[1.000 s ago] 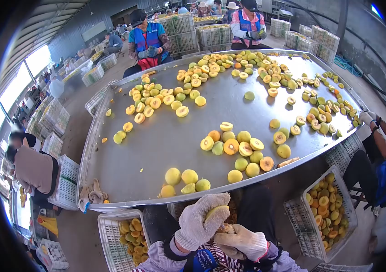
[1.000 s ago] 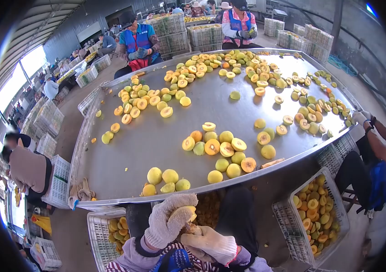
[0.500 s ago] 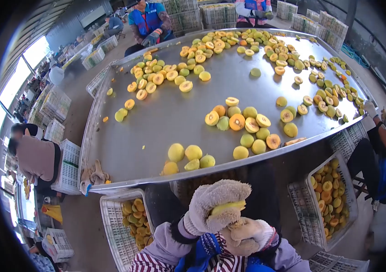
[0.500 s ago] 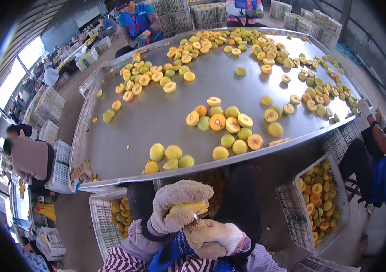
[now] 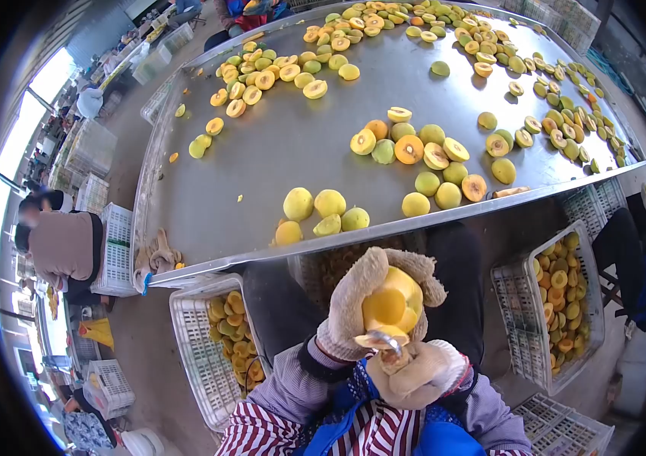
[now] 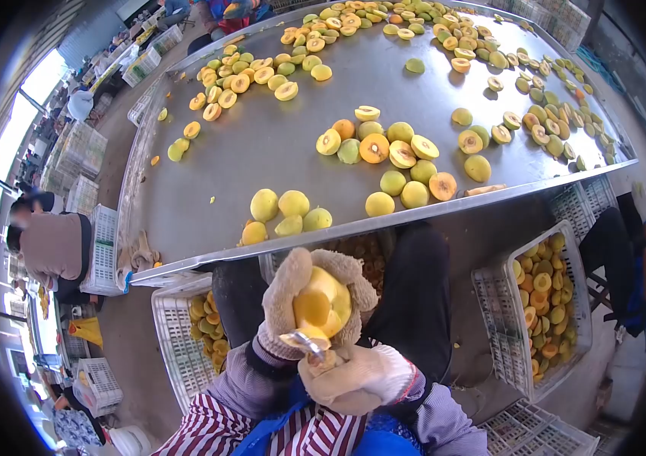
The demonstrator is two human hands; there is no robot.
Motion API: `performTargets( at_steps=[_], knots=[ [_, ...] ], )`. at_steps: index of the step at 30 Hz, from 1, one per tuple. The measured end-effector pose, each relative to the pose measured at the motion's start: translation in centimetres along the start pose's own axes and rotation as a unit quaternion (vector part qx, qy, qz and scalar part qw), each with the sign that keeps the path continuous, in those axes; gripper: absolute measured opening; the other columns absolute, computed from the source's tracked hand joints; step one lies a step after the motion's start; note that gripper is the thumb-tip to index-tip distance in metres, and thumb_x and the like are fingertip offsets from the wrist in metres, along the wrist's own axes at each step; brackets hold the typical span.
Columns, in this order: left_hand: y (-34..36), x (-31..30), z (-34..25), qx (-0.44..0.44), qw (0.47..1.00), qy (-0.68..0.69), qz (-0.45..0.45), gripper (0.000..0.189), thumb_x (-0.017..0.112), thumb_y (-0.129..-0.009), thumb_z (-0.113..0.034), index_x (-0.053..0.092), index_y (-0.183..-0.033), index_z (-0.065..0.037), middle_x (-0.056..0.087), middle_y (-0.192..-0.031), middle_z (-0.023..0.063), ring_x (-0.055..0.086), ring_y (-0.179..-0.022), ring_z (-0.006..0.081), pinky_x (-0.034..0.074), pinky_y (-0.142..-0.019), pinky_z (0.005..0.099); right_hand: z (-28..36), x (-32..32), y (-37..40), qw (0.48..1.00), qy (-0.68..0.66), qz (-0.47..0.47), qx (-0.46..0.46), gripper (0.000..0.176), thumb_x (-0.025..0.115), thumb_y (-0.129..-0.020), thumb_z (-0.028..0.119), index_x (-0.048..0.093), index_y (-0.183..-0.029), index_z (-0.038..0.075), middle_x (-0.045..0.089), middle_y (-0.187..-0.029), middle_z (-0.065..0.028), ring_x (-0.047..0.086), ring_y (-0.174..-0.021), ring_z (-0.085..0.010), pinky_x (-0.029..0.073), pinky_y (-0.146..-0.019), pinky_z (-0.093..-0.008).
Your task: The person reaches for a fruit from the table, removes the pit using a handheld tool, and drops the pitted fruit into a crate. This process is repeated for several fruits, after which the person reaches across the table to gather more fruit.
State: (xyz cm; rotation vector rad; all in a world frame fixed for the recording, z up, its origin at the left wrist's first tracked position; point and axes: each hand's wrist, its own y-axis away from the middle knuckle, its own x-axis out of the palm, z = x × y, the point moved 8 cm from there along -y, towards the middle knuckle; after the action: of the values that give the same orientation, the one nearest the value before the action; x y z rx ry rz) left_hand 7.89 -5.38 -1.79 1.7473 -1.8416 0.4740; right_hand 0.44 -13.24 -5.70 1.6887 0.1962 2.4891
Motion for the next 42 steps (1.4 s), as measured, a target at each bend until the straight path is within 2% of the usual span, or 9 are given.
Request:
performTargets(
  at_steps=[10, 12, 13, 17, 23, 26, 29, 31, 42],
  knots=[
    [7.8, -19.2, -9.2, 0.103, 0.812, -0.438, -0.372, 0.037, 0.060, -0.097, -0.036, 0.065, -0.118, -0.005, 0.069, -0.111, 0.0127, 0.068, -0.092, 0.0256, 0.055, -0.081, 0.0360, 3.7, -5.4, 1.8, 0.915, 0.252, -0.313, 0.040, 0.020, 0.070, -0.090, 0.020, 0.059, -0.083, 0.004, 0.052, -0.057, -0.0005, 0.047, -0.042, -0.0089, 0.034, -0.039, -0.0241],
    [7.6, -17.3, -10.4, 0.049, 0.223, -0.932, -0.281, 0.038, 0.069, -0.087, -0.032, 0.067, -0.117, -0.010, 0.063, -0.128, 0.0114, 0.060, -0.116, 0.0305, 0.050, -0.096, 0.0424, 4.0, -7.3, 1.2, 0.833, 0.405, -0.373, 0.049, 0.029, 0.069, -0.092, 0.030, 0.065, -0.094, 0.001, 0.062, -0.072, 0.0003, 0.053, -0.065, -0.0084, 0.047, -0.063, -0.0274],
    [6.2, -17.3, -10.6, 0.050, 0.219, -0.932, -0.284, 0.038, 0.069, -0.087, -0.032, 0.067, -0.117, -0.010, 0.063, -0.128, 0.0114, 0.060, -0.116, 0.0305, 0.050, -0.096, 0.0424, 4.6, -6.9, 0.4, 0.797, 0.476, -0.373, 0.014, 0.030, 0.070, -0.091, 0.031, 0.066, -0.099, 0.002, 0.066, -0.076, -0.0057, 0.061, -0.070, -0.0135, 0.051, -0.070, -0.0307],
    [-3.1, -18.0, -8.3, 0.063, 0.579, -0.779, -0.230, 0.050, 0.074, -0.079, -0.032, 0.064, -0.126, -0.019, 0.053, -0.142, 0.0091, 0.049, -0.133, 0.0341, 0.044, -0.106, 0.0443, 4.9, -6.1, -1.8, 0.780, 0.519, -0.348, 0.009, 0.031, 0.071, -0.089, 0.032, 0.065, -0.098, 0.003, 0.064, -0.077, -0.0048, 0.059, -0.072, -0.0126, 0.050, -0.070, -0.0302],
    [-11.0, -22.1, -5.2, -0.125, 0.543, -0.812, -0.173, 0.054, 0.075, -0.081, -0.028, 0.059, -0.131, -0.015, 0.056, -0.138, 0.0106, 0.056, -0.122, 0.0293, 0.050, -0.100, 0.0402, 6.0, -6.5, -0.3, 0.783, 0.471, -0.406, 0.032, 0.027, 0.071, -0.087, 0.027, 0.063, -0.092, 0.002, 0.058, -0.072, 0.0013, 0.051, -0.069, -0.0066, 0.047, -0.066, -0.0274],
    [-9.3, -22.2, -4.1, -0.009, 0.987, -0.120, -0.102, 0.064, 0.066, -0.093, -0.030, 0.040, -0.146, -0.004, 0.060, -0.126, 0.0137, 0.067, -0.107, 0.0269, 0.058, -0.087, 0.0396, 6.0, -7.4, -0.4, 0.774, 0.495, -0.394, -0.030, 0.036, 0.069, -0.090, 0.038, 0.067, -0.099, 0.003, 0.067, -0.075, -0.0125, 0.068, -0.069, -0.0244, 0.053, -0.067, -0.0358],
    [-4.8, -12.4, -3.9, 0.051, 0.998, 0.008, 0.024, 0.065, 0.066, -0.097, -0.038, 0.041, -0.146, -0.004, 0.058, -0.134, 0.0172, 0.065, -0.112, 0.0295, 0.058, -0.092, 0.0419, 7.7, -6.3, -1.3, 0.640, 0.639, -0.420, -0.075, 0.035, 0.069, -0.090, 0.039, 0.066, -0.093, 0.004, 0.065, -0.068, -0.0147, 0.068, -0.063, -0.0329, 0.054, -0.061, -0.0402],
    [-2.6, -8.3, -3.1, 0.037, 0.954, -0.297, -0.002, 0.052, 0.065, -0.099, -0.034, 0.050, -0.137, -0.003, 0.060, -0.130, 0.0144, 0.065, -0.108, 0.0228, 0.055, -0.095, 0.0351, 8.3, -4.4, -2.4, 0.544, 0.743, -0.375, -0.107, 0.036, 0.069, -0.089, 0.040, 0.065, -0.089, 0.005, 0.064, -0.064, -0.0163, 0.066, -0.060, -0.0389, 0.054, -0.056, -0.0439],
    [-0.3, -6.1, -1.7, 0.085, 0.992, -0.061, -0.066, 0.061, 0.051, -0.103, -0.049, 0.050, -0.139, 0.000, 0.061, -0.132, 0.0186, 0.064, -0.115, 0.0243, 0.048, -0.104, 0.0379, 9.5, -0.3, 0.6, 0.601, 0.644, -0.394, -0.263, 0.018, 0.077, -0.085, 0.021, 0.068, -0.093, 0.006, 0.064, -0.071, -0.0091, 0.066, -0.059, -0.0307, 0.052, -0.052, -0.0362]
  ],
)
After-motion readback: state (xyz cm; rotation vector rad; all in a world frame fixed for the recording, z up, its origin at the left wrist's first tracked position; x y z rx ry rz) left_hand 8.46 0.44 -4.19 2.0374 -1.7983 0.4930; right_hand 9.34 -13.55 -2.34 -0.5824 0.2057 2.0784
